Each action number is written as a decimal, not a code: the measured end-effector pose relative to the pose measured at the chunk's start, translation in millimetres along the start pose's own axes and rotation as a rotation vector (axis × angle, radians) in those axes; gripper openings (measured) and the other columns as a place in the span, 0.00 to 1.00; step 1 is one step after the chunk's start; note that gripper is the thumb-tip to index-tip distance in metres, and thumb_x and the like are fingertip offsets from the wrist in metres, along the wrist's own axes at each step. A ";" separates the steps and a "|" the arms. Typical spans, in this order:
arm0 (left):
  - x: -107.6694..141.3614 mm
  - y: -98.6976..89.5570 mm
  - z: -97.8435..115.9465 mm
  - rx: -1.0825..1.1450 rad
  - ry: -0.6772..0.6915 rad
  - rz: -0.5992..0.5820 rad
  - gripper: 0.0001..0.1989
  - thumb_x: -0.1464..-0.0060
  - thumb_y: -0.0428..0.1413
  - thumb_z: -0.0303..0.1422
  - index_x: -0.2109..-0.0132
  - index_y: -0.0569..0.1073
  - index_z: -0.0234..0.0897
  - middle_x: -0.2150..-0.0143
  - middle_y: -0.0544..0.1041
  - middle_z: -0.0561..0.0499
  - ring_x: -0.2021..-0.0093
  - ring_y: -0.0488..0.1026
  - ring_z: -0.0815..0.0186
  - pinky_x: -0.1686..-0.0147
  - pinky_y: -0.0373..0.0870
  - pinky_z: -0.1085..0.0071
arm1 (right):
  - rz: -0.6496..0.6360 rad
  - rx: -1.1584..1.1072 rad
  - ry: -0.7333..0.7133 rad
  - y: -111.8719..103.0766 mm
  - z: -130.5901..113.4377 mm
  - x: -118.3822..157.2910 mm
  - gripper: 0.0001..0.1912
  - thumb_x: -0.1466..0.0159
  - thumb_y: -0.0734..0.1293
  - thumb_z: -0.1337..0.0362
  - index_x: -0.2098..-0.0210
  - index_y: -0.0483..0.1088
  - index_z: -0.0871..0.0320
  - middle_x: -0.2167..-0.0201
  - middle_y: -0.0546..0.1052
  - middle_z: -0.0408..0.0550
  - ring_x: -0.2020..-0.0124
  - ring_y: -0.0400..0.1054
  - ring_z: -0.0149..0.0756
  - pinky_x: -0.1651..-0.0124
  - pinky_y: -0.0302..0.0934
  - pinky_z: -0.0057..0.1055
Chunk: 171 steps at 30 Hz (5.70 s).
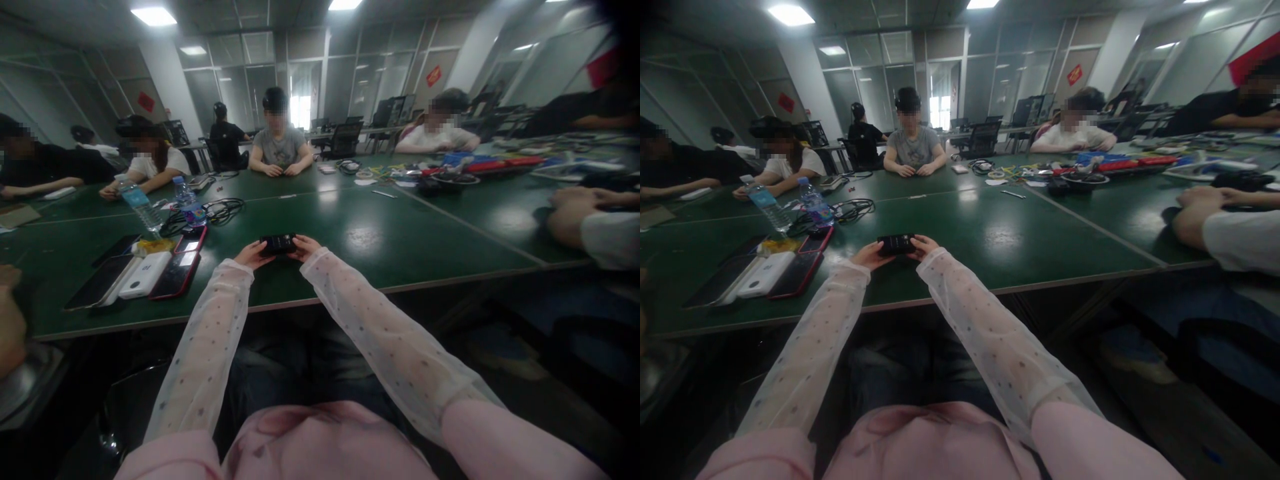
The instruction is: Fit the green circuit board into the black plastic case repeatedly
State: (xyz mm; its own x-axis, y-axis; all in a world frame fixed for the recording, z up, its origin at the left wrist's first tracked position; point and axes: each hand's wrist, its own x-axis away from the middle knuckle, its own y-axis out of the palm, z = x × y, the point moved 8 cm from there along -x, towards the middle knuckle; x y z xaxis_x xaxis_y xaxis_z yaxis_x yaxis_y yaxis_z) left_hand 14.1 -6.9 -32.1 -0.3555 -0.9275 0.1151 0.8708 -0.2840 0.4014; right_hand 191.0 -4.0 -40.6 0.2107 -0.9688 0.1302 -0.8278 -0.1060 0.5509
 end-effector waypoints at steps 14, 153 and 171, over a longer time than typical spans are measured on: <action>12.5 10.8 1.8 0.014 -0.050 -0.044 0.22 0.45 0.59 0.31 0.44 0.68 0.29 0.53 0.78 0.38 0.50 0.76 0.54 0.40 0.65 0.59 | -0.048 0.033 -0.021 5.4 -3.1 5.2 0.19 0.45 0.75 0.67 0.57 0.66 0.56 0.69 0.78 0.43 0.71 0.75 0.31 0.67 0.74 0.29; -127.7 -45.0 45.5 -1.348 0.325 -0.008 0.31 0.58 0.64 0.52 0.51 0.74 0.38 0.49 0.71 0.42 0.47 0.65 0.51 0.46 0.64 0.53 | 0.398 1.316 -0.568 -51.0 -84.0 -128.8 0.24 0.47 0.73 0.54 0.53 0.70 0.53 0.57 0.69 0.53 0.51 0.64 0.53 0.50 0.62 0.53; -125.6 -41.6 48.3 -1.353 0.314 -0.017 0.30 0.57 0.64 0.52 0.51 0.73 0.37 0.50 0.71 0.43 0.47 0.66 0.51 0.47 0.65 0.55 | 0.317 1.299 -0.680 -49.6 -77.3 -133.4 0.26 0.48 0.70 0.63 0.50 0.65 0.58 0.54 0.68 0.56 0.49 0.64 0.53 0.45 0.62 0.54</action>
State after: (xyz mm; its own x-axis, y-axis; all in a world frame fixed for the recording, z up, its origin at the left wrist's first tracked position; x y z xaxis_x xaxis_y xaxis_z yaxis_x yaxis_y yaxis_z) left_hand 6.1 133.1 -19.4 -0.4363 -0.8854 -0.1604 0.5800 -0.1404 -0.8024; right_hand 244.1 147.8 -21.6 -0.0342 -0.8665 -0.4980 -0.7403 0.3567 -0.5698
